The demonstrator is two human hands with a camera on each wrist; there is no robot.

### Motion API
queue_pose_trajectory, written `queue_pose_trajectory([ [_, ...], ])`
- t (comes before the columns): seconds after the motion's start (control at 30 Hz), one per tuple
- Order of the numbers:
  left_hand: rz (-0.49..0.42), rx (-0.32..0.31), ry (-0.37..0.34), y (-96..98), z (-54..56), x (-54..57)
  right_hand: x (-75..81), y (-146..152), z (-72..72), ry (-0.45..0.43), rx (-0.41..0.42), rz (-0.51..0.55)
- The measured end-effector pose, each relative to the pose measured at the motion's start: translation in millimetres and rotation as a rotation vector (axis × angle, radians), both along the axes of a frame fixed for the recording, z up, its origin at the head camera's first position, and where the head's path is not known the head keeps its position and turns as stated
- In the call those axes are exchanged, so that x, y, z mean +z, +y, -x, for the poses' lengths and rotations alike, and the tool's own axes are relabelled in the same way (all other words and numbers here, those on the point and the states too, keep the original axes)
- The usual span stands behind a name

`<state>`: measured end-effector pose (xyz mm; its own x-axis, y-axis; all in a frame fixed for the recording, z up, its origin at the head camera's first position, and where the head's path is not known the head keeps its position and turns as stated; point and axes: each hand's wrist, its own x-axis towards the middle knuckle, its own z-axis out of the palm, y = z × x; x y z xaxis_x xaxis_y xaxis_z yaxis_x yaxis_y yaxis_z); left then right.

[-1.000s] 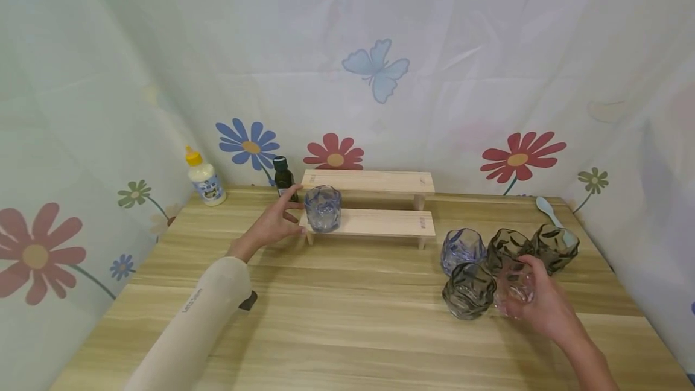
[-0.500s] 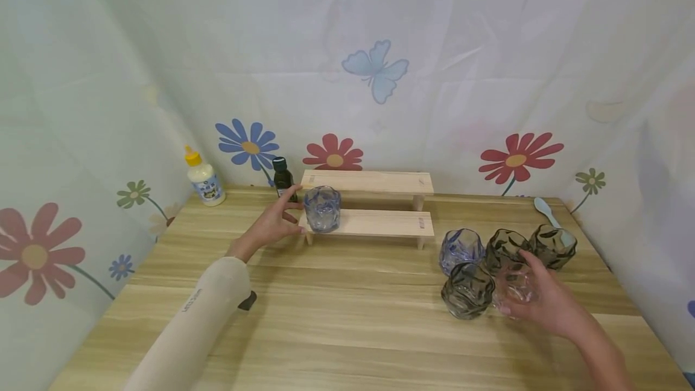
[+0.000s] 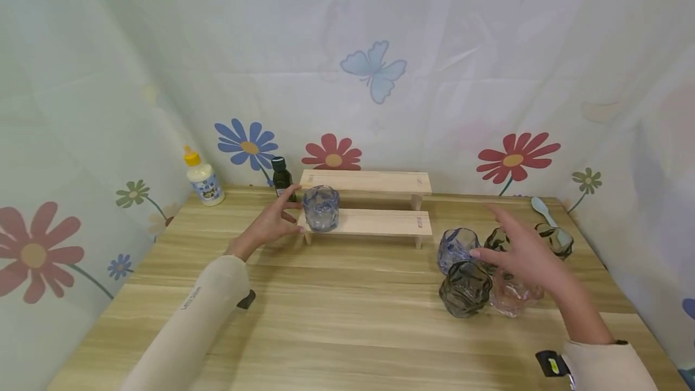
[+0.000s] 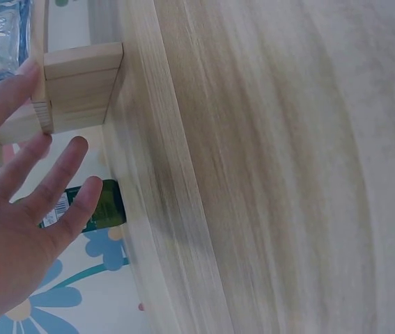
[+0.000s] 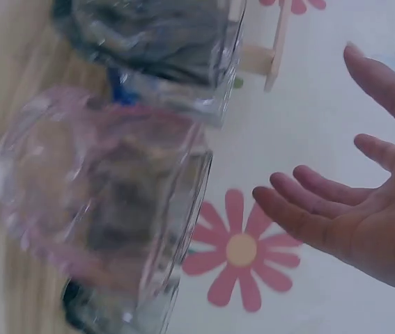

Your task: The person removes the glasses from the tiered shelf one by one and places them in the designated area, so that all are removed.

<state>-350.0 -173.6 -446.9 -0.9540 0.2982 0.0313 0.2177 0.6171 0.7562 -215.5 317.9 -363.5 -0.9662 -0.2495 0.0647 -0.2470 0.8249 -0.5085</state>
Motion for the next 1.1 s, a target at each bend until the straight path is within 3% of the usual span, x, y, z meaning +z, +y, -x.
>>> queue_pose_trajectory([
  [0.23,0.004,-0.001,0.002,0.0,-1.0,0.8,10.9,-43,33.2,-0.047,0.164,0.181],
  [0.43,0.004,-0.004,0.015,0.2,-1.2,1.8,10.8,-86,61.1,-0.134,0.270,0.216],
  [0.77,-0.005,-0.008,0.002,0.6,0.3,-0.1,-6.0,-151,99.0,-0.227,0.321,0.270],
  [0.9,-0.002,0.000,0.005,0.5,0.1,0.8,-13.3,-171,108.5,-0.204,0.372,0.285],
  [1.1,0.005,0.006,0.002,1.0,-0.8,1.7,-25.0,-200,118.0,-0.176,0.367,0.273],
])
